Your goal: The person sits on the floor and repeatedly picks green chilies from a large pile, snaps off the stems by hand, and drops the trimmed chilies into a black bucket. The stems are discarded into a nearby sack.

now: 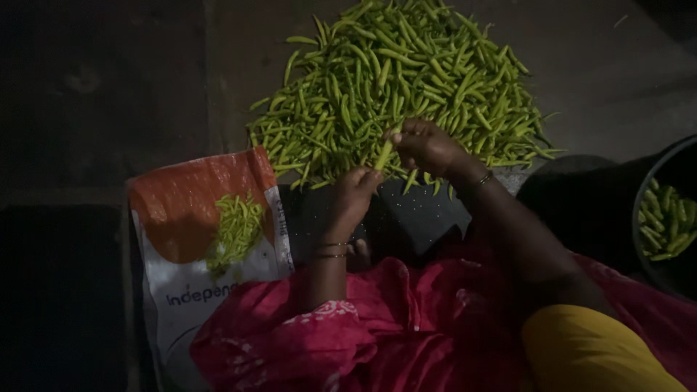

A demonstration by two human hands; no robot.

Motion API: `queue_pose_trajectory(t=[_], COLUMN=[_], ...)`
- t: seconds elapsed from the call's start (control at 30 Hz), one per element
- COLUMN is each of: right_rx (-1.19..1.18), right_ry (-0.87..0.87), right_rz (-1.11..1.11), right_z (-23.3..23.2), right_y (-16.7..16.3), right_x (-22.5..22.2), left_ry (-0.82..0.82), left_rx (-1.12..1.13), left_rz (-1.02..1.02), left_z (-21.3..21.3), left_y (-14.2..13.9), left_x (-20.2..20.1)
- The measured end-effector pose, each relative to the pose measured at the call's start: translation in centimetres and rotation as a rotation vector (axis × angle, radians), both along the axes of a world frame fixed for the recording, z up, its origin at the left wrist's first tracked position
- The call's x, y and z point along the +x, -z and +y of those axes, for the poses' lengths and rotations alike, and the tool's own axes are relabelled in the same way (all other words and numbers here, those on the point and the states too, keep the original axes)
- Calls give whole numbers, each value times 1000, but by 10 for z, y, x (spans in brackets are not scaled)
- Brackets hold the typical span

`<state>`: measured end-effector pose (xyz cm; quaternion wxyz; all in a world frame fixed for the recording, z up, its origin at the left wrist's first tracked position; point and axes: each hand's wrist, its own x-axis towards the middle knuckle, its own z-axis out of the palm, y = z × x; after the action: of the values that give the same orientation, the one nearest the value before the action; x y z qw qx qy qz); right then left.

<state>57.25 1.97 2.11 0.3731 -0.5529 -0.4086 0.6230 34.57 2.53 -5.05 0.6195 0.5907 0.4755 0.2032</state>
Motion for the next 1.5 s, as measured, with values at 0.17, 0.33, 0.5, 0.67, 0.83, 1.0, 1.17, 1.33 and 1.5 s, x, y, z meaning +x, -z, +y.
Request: queue_pose_trajectory(t=[0.17, 0.33, 0.5, 0.67, 0.83, 1.0, 1.17, 1.33, 1.5], right_rx=[18, 16, 661, 601, 853, 97, -233, 874, 742], right_ry=[4, 22, -3, -147, -90, 134, 32, -243, 61], right_rz=[-148, -359, -560, -947, -1043, -51, 390, -747, -1156], right_z=[-3, 0, -4, -12, -20, -20, -26, -16, 9], right_y=[0, 14, 32, 51, 80, 88, 88, 115, 117], right_x=[-6, -18, -44, -56, -53, -62, -70, -42, 18], left_ry=[21, 20, -4, 21, 42, -58, 65, 283, 150], left_rx=[210, 334, 345, 453, 251, 347, 260, 298, 324], left_rz=[226, 273, 310, 443, 424, 427, 391, 791, 705], left_z=[1, 0, 0, 1, -1, -4, -7, -10, -7], left_y=[-25, -38, -28, -12, 7, 15, -11, -39, -20], left_x=[0, -3, -1, -4, -5, -8, -9, -6, -7])
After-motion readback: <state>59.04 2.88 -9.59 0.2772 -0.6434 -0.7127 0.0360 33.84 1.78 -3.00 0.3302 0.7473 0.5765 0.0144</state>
